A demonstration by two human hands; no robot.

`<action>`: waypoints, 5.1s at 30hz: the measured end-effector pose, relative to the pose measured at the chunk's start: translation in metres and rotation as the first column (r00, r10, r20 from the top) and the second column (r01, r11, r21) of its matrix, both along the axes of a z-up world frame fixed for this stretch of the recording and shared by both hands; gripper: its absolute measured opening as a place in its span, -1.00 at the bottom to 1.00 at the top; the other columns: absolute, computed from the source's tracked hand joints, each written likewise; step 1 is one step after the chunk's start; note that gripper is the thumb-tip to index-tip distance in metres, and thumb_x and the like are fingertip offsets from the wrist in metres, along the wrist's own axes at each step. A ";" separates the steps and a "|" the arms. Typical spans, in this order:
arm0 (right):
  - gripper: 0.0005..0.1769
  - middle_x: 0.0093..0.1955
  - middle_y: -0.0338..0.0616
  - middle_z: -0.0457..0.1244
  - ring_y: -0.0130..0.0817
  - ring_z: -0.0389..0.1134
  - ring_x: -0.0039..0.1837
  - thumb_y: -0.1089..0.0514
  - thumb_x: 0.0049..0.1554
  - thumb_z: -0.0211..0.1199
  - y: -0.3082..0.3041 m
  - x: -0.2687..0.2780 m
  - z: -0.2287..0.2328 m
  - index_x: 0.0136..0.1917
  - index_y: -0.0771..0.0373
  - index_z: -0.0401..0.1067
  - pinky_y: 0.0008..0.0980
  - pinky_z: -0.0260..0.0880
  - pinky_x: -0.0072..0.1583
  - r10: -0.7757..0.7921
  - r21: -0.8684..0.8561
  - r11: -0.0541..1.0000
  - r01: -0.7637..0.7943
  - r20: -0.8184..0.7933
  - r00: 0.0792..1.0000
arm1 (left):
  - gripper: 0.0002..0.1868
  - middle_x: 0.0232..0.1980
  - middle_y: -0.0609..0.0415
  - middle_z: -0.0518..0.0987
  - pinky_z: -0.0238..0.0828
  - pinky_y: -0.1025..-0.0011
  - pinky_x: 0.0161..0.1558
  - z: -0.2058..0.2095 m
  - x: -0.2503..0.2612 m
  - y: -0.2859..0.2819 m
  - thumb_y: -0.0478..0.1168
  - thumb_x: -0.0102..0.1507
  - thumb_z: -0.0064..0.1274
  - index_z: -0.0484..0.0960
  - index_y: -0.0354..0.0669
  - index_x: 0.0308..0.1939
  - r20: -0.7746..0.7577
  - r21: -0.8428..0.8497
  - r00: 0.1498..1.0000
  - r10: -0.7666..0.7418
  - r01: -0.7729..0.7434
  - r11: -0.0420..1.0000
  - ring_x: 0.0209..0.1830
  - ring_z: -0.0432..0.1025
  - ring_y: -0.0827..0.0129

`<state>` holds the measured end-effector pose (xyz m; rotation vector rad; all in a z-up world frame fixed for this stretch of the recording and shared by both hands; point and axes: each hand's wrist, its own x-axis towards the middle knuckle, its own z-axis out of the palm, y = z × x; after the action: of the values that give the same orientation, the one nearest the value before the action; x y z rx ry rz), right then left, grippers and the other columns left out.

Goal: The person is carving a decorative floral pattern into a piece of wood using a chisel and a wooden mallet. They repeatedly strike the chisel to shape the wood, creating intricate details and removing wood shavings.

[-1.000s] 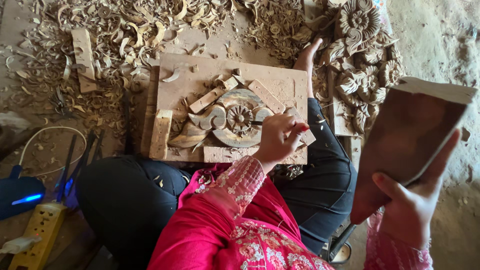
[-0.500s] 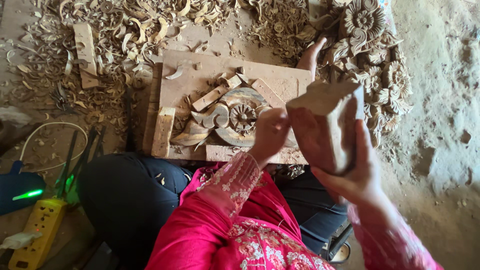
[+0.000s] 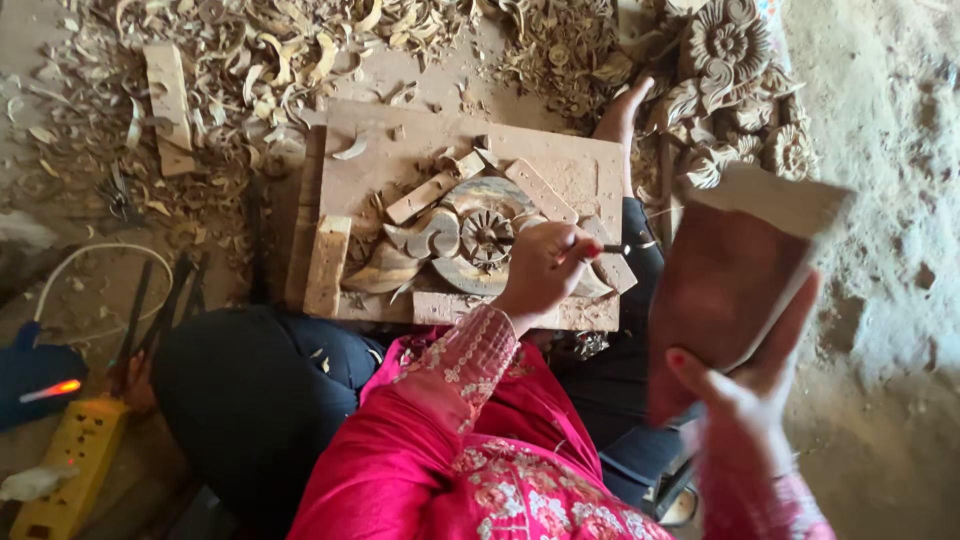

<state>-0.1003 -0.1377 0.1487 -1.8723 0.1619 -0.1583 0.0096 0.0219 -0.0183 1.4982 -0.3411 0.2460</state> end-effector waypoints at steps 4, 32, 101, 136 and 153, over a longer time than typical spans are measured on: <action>0.39 0.57 0.09 0.08 -0.10 0.15 0.54 0.33 -0.28 0.51 -0.010 -0.013 -0.018 0.72 0.26 -0.12 -0.09 0.20 0.48 0.020 -0.183 0.983 -0.033 -0.072 0.997 | -0.48 -0.56 0.06 0.41 0.17 0.27 -0.45 -0.006 -0.003 -0.003 0.17 0.29 0.17 0.53 -0.14 -0.54 0.099 0.311 0.993 -0.063 0.029 0.950 -0.57 0.33 0.23; 0.26 0.54 -0.01 0.08 -0.19 0.15 0.52 0.29 -0.21 0.49 0.026 -0.042 0.036 0.65 0.30 -0.08 -0.26 0.22 0.47 0.039 -0.150 0.989 -0.016 0.159 0.987 | -0.27 -0.60 0.15 0.28 0.04 0.29 -0.53 -0.016 -0.017 0.020 0.36 0.44 -0.36 0.33 -0.07 -0.61 0.106 0.024 0.980 -0.167 0.165 0.986 -0.64 0.19 0.36; -0.11 0.45 -0.15 0.09 -0.10 0.21 0.36 -0.10 0.12 0.38 0.072 0.109 0.061 0.56 -0.03 -0.02 -0.15 0.38 0.29 0.747 -0.860 0.508 0.054 0.471 0.469 | -0.83 -0.15 -0.10 0.61 0.52 0.13 -0.21 0.017 -0.041 0.117 -0.37 0.25 0.04 0.59 -0.33 -0.09 0.282 0.440 0.919 0.277 -0.380 0.814 -0.23 0.55 -0.02; 0.21 0.42 0.22 0.24 0.10 0.36 0.36 0.04 -0.22 0.63 -0.008 0.044 -0.023 0.57 0.28 0.09 -0.10 0.43 0.29 0.303 -0.691 0.709 -0.139 0.121 0.945 | -0.85 -0.12 -0.07 0.64 0.51 0.28 -0.17 0.005 -0.041 0.139 -0.23 0.41 0.10 0.51 -0.25 -0.11 0.180 0.363 0.970 0.163 -0.219 0.906 -0.18 0.58 0.10; 0.35 0.53 0.15 0.08 0.01 0.19 0.52 0.19 -0.18 0.67 -0.021 0.022 0.008 0.66 0.19 -0.13 -0.05 0.27 0.53 0.341 -0.556 0.830 -0.028 0.469 0.815 | -0.76 -0.44 0.08 0.50 0.38 0.38 -0.47 0.025 -0.013 0.113 -0.25 0.38 0.17 0.48 -0.17 -0.35 0.212 0.658 0.977 0.032 -0.167 0.735 -0.53 0.39 0.33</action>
<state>-0.0785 -0.1588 0.1565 -2.2896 -0.5328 -0.6552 -0.0033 0.1346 0.0066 2.2318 -0.5388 0.3770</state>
